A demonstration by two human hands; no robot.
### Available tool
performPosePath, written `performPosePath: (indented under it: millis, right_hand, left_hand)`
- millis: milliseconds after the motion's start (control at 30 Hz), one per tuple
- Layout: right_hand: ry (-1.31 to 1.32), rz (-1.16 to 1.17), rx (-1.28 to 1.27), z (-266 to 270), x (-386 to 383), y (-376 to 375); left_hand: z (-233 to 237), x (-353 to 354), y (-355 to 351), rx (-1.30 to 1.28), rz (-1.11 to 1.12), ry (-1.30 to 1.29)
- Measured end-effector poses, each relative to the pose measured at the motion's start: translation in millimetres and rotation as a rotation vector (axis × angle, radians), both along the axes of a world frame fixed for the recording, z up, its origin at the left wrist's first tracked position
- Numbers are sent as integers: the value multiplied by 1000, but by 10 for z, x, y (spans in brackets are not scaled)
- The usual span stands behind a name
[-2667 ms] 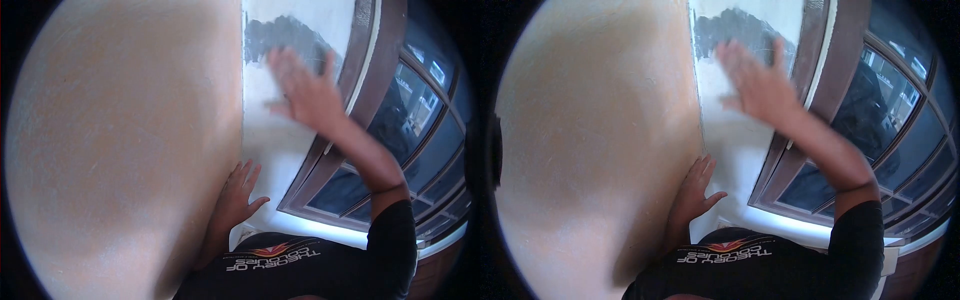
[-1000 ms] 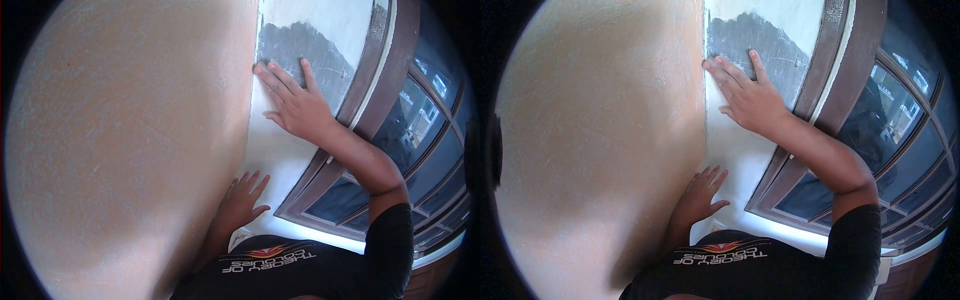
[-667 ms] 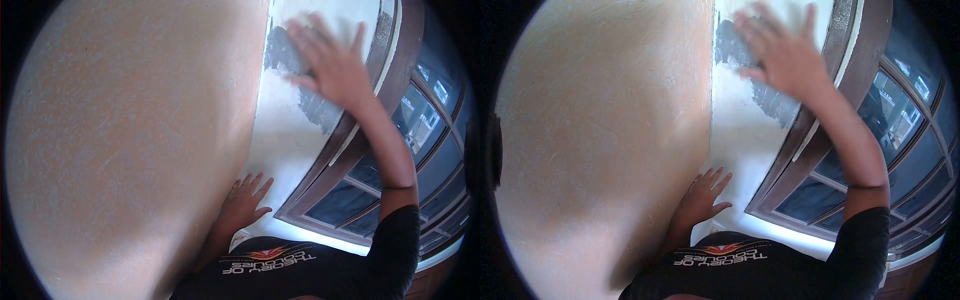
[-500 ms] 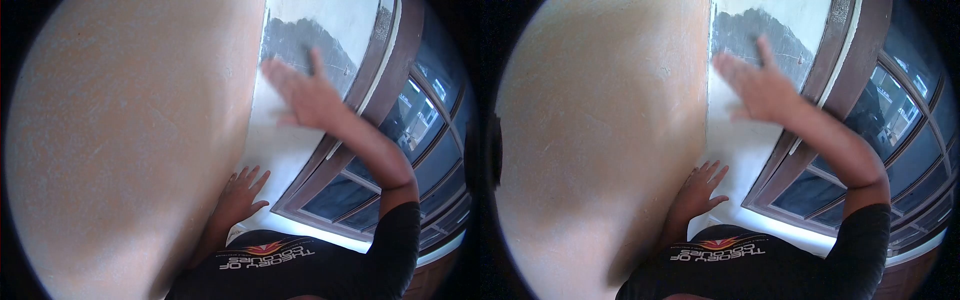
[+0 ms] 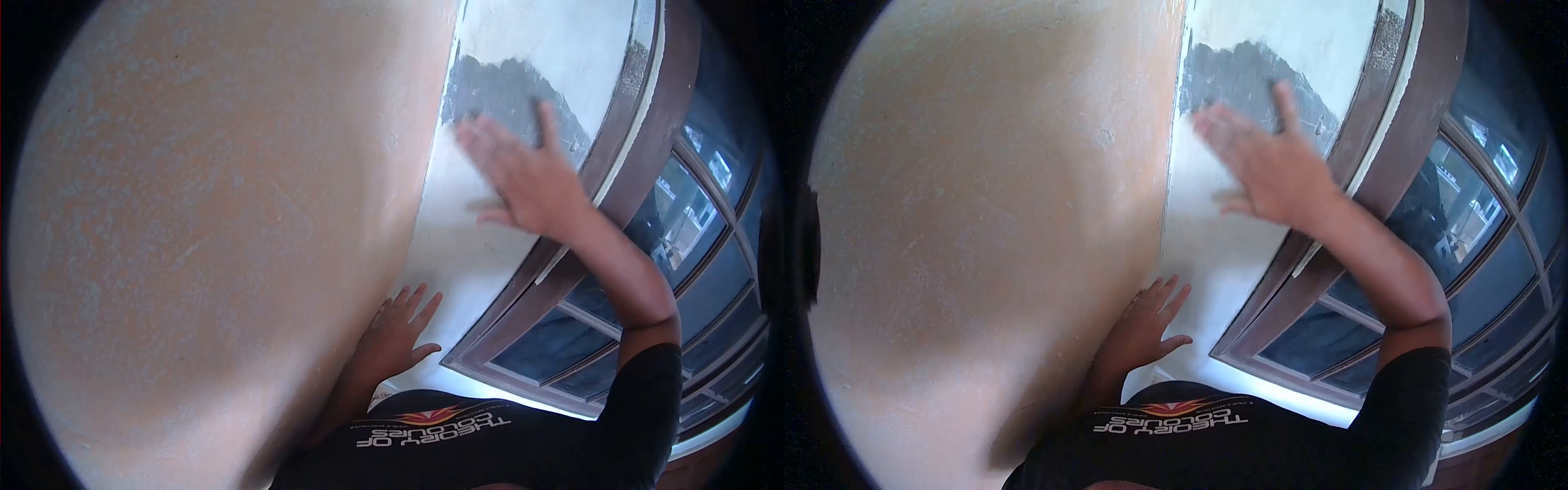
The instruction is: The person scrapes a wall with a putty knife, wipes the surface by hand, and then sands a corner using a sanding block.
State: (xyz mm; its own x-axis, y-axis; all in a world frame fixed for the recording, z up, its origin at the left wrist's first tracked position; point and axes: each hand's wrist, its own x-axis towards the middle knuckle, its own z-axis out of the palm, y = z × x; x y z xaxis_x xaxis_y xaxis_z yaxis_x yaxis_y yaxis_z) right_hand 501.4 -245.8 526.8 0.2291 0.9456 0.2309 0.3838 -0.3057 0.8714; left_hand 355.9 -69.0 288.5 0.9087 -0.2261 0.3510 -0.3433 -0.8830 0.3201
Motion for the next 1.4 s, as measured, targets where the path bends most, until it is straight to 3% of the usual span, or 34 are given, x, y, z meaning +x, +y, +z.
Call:
performPosePath:
  millis: [100,133,200,333,400,467,500,633,800,900,1033,1100,1133,1200,1333,1400]
  right_hand:
    - [-338,-139,571,544,-69,-68]
    - [-337,-153,578,591,-8,-73]
    - [-374,167,665,582,82,-60]
    - [-223,14,347,378,-96,25]
    - [-196,78,420,360,-71,8]
    - [-184,27,276,406,15,-41]
    - [-148,139,321,391,124,-55]
    - [-150,153,464,318,71,-65]
    - [-133,149,470,267,107,-59]
    - [-116,170,472,288,116,-57]
    - [-137,198,471,311,114,-82]
    - [-109,208,400,376,102,-116]
    - [-86,196,368,401,98,-120]
    - [-93,249,365,361,54,-87]
    - [-238,138,465,313,-72,-56]
    - [-229,147,490,314,-56,-57]
  left_hand:
    - [-102,10,-7,-6,-16,13]
    - [-88,15,-6,-13,-12,13]
    - [-74,48,-15,-13,-15,15]
    - [-48,43,-15,-1,-1,25]
    - [-46,8,-31,47,6,38]
    - [-6,15,-58,10,17,20]
    - [3,31,-59,54,4,25]
    - [-85,55,-67,-50,-5,10]
    - [-136,185,-153,-113,42,-25]
    - [-67,416,-268,-212,61,-169]
    - [204,1011,-461,-174,-13,-845]
    - [420,1261,-588,-135,-67,-981]
    - [501,1343,-630,-161,-29,-991]
    - [587,1437,-687,84,-85,-1028]
    - [532,1581,-623,292,-66,-1091]
    - [518,1618,-600,297,-69,-1111]
